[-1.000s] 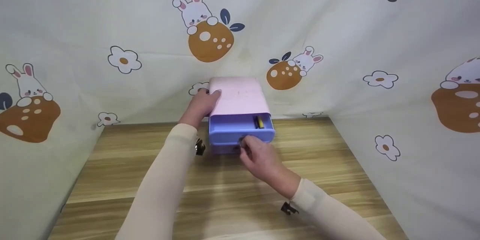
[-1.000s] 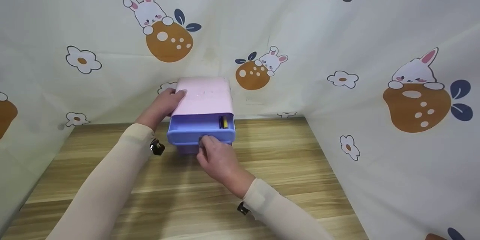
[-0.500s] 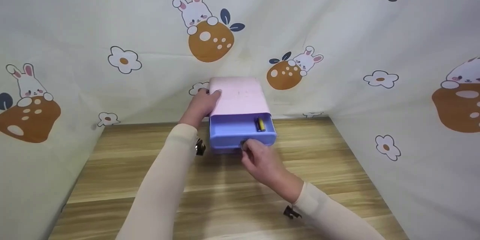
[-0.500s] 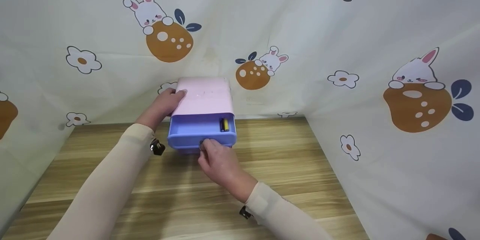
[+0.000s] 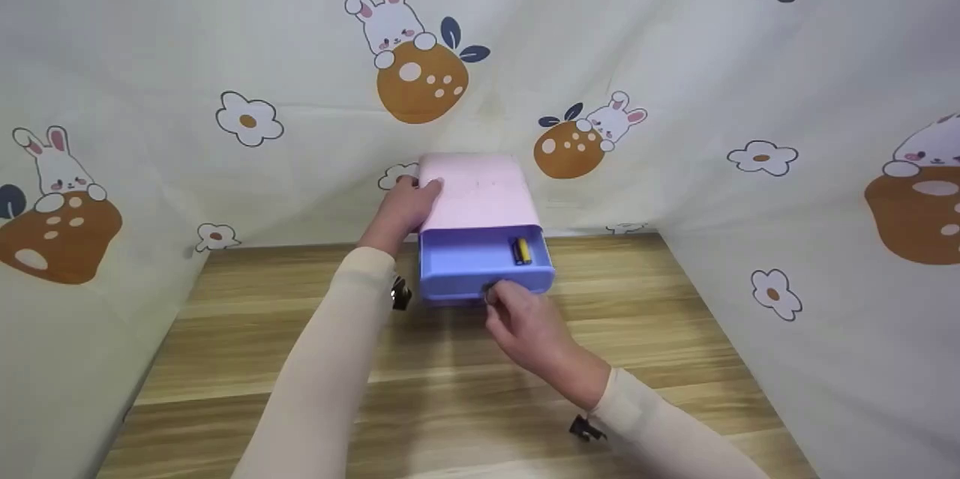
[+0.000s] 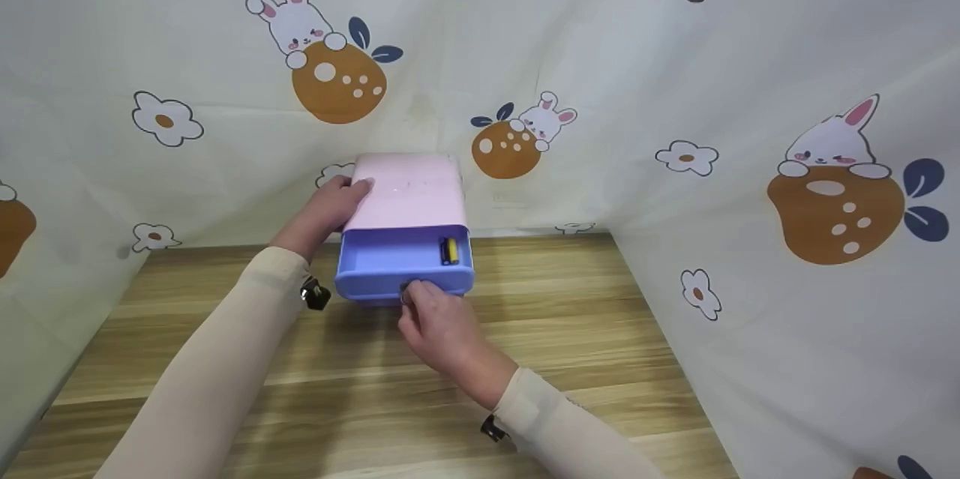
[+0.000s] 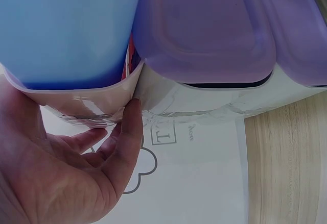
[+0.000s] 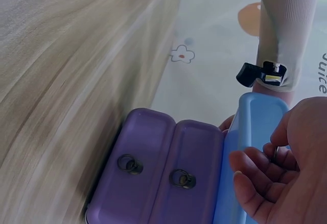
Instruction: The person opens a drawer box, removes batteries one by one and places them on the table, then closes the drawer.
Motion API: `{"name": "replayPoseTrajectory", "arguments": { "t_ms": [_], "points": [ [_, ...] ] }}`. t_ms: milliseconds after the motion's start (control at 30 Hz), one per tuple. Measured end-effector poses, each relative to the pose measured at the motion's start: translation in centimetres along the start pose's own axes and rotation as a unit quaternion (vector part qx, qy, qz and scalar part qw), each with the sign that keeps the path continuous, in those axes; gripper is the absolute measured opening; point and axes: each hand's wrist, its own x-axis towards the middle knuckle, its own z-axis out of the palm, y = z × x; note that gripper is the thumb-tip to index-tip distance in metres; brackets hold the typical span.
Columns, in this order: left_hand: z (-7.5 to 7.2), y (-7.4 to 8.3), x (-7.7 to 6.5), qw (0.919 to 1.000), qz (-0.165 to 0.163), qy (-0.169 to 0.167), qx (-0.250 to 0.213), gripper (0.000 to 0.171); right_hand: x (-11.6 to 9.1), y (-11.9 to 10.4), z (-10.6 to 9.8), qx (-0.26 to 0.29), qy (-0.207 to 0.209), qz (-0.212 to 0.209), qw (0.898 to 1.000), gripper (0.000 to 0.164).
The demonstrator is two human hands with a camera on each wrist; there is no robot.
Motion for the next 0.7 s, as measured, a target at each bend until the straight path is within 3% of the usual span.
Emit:
{"name": "replayPoseTrajectory", "arguments": {
  "t_ms": [700],
  "points": [
    [0.1, -0.4, 0.2, 0.9999, 0.014, 0.007, -0.001, 0.083, -1.3, -0.5, -0.3, 0.007, -0.002, -0.011, 1.0, 0.012]
  ]
}}
